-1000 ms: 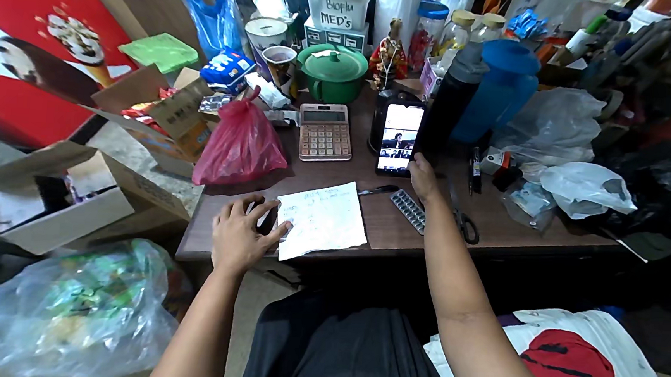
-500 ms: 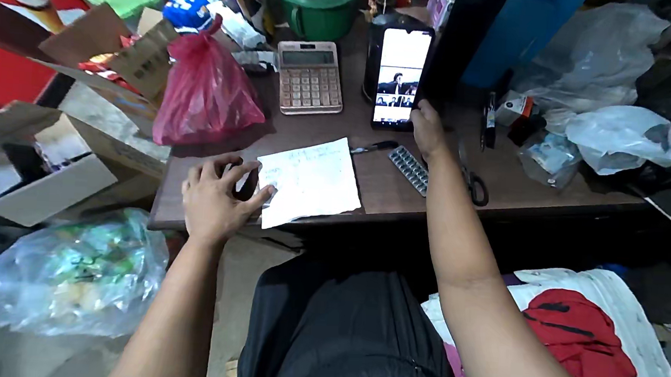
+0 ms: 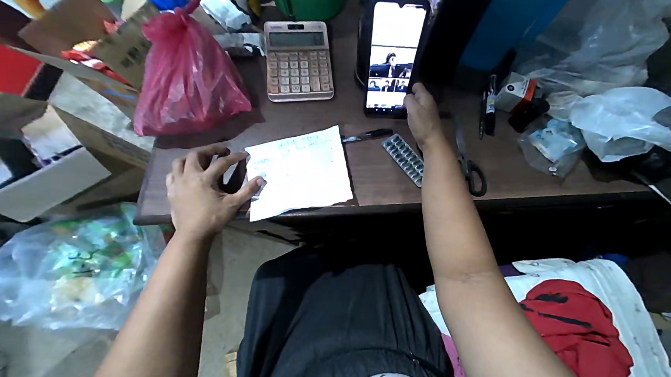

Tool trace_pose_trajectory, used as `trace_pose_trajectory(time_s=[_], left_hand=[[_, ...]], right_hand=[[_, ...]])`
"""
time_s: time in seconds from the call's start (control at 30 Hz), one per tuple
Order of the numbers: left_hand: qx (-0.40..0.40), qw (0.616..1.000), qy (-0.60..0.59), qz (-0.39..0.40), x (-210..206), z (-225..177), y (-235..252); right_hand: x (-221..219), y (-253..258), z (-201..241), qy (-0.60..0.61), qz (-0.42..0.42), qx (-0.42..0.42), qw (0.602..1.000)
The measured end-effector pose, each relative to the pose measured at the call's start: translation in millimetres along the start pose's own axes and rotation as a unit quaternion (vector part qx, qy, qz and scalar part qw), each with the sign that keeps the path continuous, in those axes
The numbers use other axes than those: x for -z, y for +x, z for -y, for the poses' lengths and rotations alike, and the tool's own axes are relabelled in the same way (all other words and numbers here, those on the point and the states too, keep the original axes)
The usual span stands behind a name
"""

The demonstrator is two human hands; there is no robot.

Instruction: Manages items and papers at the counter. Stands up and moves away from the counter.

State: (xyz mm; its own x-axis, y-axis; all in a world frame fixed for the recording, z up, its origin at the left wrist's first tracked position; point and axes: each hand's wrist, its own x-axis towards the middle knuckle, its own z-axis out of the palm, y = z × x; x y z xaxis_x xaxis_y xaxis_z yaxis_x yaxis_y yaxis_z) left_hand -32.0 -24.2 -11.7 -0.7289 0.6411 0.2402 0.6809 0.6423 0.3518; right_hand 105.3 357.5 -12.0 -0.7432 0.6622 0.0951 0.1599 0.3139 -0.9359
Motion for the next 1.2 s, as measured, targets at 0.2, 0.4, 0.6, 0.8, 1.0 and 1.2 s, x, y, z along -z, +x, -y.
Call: trace_pose_trajectory(time_s=[0.2, 0.4, 0.6, 0.8, 1.0, 1.2], left_hand=[[-0.002, 1.0, -0.007, 0.005, 1.3, -0.5, -1.2], [-0.004, 1.0, -0.008, 0.005, 1.2, 0.1, -1.3], [-0.003, 1.0, -0.006, 0.005, 1.8, 0.1, -1.2], [-0.002, 1.0, -0.005, 0.008, 1.8, 0.0, -1.3], [0.0, 1.0, -0.005, 0.006, 1.8, -0.2, -1.0], [0.001, 1.0, -0.003, 0.007, 1.4, 0.9, -0.5]], right_hand=[[-0.6, 0.4, -0.8, 0.003, 0.002, 0.002, 1.0], [0.0, 0.8, -2.1, 0.005, 0.005, 0.005, 1.0], [-0.8, 0.7, -1.3, 0.005, 0.001, 0.004, 1.0], [0.2, -2.7, 4.7, -0.007, 0.002, -0.005, 1.0], [-0.3, -1.5, 2.8, -0.007, 0.0, 0.0, 1.0], [-0.3, -0.6, 1.2, -0.002, 0.001, 0.007, 1.0]])
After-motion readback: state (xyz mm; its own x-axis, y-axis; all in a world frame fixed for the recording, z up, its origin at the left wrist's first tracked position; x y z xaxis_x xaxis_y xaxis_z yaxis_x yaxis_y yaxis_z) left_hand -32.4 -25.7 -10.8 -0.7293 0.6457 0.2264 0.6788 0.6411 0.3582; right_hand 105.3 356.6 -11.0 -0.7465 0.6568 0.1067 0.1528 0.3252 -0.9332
